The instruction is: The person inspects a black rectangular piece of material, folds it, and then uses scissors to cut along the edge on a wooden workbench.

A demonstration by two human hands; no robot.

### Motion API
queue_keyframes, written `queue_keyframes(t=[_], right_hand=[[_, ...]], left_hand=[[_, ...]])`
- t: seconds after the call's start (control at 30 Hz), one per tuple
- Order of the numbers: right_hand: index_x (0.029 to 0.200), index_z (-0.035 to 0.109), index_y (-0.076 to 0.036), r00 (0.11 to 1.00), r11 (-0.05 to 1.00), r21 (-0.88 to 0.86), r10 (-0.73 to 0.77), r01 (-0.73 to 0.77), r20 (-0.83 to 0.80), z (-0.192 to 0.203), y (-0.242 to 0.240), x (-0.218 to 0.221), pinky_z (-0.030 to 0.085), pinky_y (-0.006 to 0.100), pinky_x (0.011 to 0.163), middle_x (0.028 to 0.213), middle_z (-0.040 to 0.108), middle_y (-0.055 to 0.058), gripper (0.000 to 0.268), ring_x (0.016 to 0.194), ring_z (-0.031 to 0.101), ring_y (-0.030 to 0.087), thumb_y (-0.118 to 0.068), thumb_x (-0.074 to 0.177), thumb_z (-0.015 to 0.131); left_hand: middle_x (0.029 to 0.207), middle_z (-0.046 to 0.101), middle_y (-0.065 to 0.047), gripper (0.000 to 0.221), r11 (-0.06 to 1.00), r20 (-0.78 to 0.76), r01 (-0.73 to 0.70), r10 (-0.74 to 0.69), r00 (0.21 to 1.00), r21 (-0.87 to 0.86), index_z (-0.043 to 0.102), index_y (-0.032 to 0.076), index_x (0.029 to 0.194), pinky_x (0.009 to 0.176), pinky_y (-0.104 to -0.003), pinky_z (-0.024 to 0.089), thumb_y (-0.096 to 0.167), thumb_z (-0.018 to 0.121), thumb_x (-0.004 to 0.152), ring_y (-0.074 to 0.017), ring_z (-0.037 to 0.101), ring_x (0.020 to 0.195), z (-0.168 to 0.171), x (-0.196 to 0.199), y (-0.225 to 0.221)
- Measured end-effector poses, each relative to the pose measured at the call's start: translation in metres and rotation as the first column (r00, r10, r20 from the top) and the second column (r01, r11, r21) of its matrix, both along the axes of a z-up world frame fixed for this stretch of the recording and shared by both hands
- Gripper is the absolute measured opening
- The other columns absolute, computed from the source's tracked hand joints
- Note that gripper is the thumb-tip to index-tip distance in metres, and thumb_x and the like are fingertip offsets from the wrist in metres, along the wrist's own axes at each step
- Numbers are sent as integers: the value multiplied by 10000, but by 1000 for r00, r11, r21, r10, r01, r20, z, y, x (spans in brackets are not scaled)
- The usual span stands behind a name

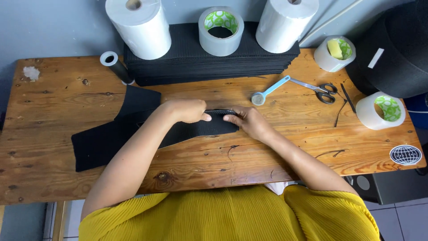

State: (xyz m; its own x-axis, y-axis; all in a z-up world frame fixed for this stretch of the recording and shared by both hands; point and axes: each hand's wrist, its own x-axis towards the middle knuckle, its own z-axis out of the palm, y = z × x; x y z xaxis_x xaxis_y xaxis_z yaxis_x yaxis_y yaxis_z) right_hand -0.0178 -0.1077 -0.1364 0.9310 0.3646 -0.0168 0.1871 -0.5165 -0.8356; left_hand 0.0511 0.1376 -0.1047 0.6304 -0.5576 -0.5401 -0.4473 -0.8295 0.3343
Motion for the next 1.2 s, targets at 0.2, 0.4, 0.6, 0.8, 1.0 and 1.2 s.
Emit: queue_keyframes(t=[0.2,0.4,0.6,0.8,1.0,1.2], right_hand=[[975,811,-121,995,993,75,-87,90,-46,-19,5,0,572,362,808,853,792,104,116,893,717,138,-217,961,747],[931,812,-101,990,990,55,-128,131,-53,-75,-22,16,560,328,722,771,768,122,150,810,716,125,-237,964,761],[962,790,-69,965,966,157,-171,204,-199,-61,-57,19,553,264,732,799,748,30,120,828,626,92,-170,985,731],[1052,763,-18,940,943,216,-186,252,-287,-38,-86,20,566,282,792,886,751,69,129,849,623,117,-119,1012,693],[1083,760,-3,911,921,243,-209,306,-356,-42,-95,19,583,262,772,916,776,93,144,839,682,106,-105,1006,694],[1102,751,13,892,897,289,-201,334,-406,-27,-78,13,597,271,768,938,781,101,149,838,703,116,-71,997,687]], left_hand=[[580,566,-64,439,998,-24,-20,19,1000,-67,659,37,695,471,-338,367,396,659,948,-214,492,495,-39,9,6],[613,570,-101,551,985,-64,-24,14,998,-169,634,-13,729,504,-348,409,512,762,839,-216,525,549,-31,17,14],[755,695,-116,649,981,-115,-118,102,988,-151,727,26,886,560,-352,461,633,853,694,-254,634,660,-36,37,61],[874,766,-122,671,962,-180,-251,229,957,-110,777,70,1001,659,-363,515,638,870,657,-271,687,787,-23,27,107],[1126,787,-187,725,938,-190,-345,331,924,-45,766,32,1143,875,-440,547,555,886,656,-364,714,1101,-3,10,149],[1159,781,-180,570,888,-193,-456,439,877,-52,759,85,1212,964,-452,527,486,793,808,-365,697,1147,47,-28,152]])
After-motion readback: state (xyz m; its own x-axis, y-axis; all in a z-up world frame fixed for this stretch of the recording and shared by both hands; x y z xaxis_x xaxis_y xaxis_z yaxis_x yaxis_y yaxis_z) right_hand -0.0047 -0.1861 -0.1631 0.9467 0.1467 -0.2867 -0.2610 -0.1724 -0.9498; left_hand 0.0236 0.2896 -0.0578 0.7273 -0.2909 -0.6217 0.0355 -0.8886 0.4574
